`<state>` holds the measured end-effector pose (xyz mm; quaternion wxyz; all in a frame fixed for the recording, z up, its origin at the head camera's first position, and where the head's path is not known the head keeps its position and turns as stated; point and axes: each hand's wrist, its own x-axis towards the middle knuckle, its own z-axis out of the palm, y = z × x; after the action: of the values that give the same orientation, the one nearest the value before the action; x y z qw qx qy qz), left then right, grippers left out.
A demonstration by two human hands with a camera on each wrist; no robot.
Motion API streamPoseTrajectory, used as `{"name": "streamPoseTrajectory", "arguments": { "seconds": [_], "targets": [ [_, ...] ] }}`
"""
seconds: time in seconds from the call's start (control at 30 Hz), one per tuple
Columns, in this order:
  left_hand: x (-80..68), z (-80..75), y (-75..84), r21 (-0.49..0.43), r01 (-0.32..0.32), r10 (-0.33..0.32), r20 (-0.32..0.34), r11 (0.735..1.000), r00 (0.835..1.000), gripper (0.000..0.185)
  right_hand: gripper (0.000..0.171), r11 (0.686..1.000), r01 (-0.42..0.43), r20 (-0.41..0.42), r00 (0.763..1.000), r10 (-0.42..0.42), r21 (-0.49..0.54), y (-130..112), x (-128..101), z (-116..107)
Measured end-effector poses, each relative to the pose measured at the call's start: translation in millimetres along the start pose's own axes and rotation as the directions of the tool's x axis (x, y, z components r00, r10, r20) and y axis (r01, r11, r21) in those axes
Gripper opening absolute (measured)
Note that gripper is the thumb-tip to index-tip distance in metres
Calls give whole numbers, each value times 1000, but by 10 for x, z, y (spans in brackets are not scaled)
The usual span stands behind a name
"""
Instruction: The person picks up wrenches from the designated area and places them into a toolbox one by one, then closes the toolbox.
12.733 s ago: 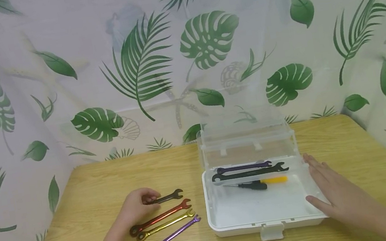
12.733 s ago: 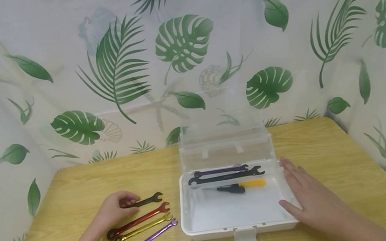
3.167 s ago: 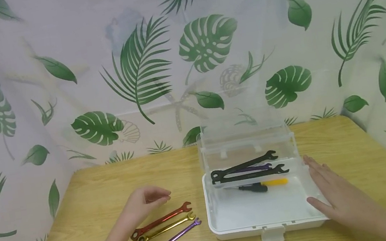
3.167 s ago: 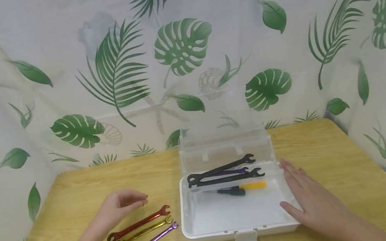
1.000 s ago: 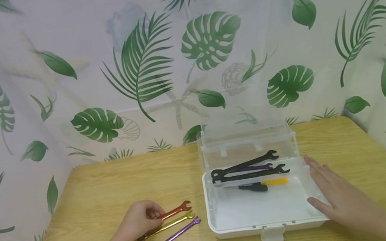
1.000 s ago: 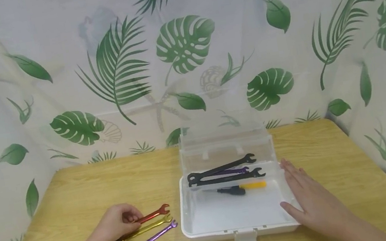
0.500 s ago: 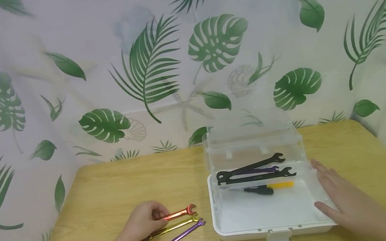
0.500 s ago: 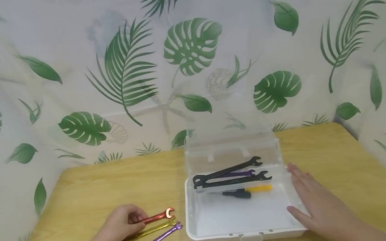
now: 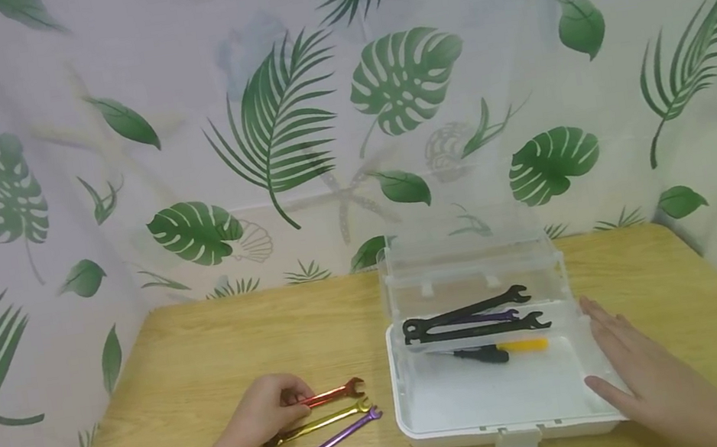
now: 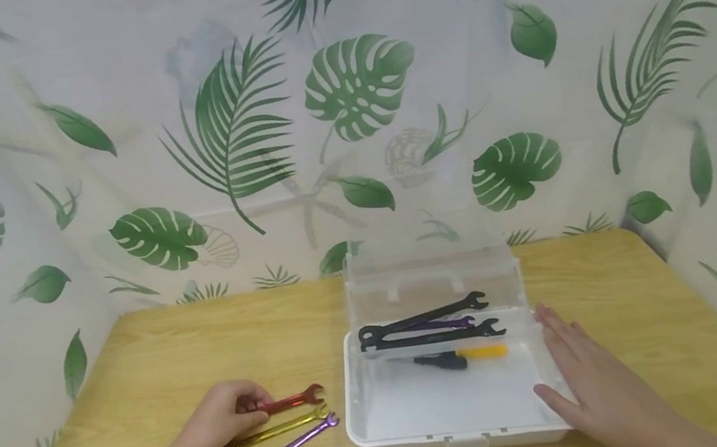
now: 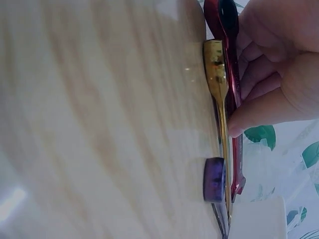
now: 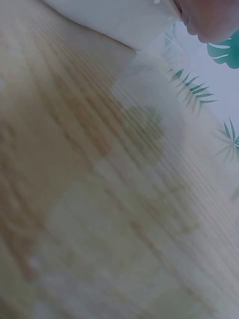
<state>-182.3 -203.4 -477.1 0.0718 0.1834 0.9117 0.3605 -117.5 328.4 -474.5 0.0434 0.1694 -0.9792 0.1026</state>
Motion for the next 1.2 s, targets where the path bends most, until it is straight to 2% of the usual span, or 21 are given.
{"name": "streamPoseTrajectory", "arguments": {
  "seconds": [0.2, 0.33, 0.5, 0.7, 0.83, 1.2],
  "targets": [
    [1, -12, 78, 62, 30, -27, -46, 998, 999, 11, 87, 1000, 13, -32, 999, -13, -9, -5, -6, -17],
    [21, 2, 86, 55, 60, -56, -74, 997, 996, 11, 87, 999, 28, -53, 998, -29, -20, -4, 8, -23],
    [62, 13, 107, 29, 100, -96, -107, 995, 990, 11, 87, 1000, 24, -29, 999, -24, -9, -7, 10, -31],
    [115, -30, 211, -4, 137, -137, -137, 990, 981, 12, 89, 1000, -20, 25, 999, 20, 13, -21, 12, -48],
    [171, -96, 296, -5, 155, -154, -148, 988, 977, 9, 89, 1000, -16, 14, 1000, 16, 10, -24, 2, -48],
    [342, -326, 516, 53, 97, -89, -135, 994, 987, 7, 88, 1000, -17, 17, 1000, 16, 22, -25, 10, -60]
  ]
}}
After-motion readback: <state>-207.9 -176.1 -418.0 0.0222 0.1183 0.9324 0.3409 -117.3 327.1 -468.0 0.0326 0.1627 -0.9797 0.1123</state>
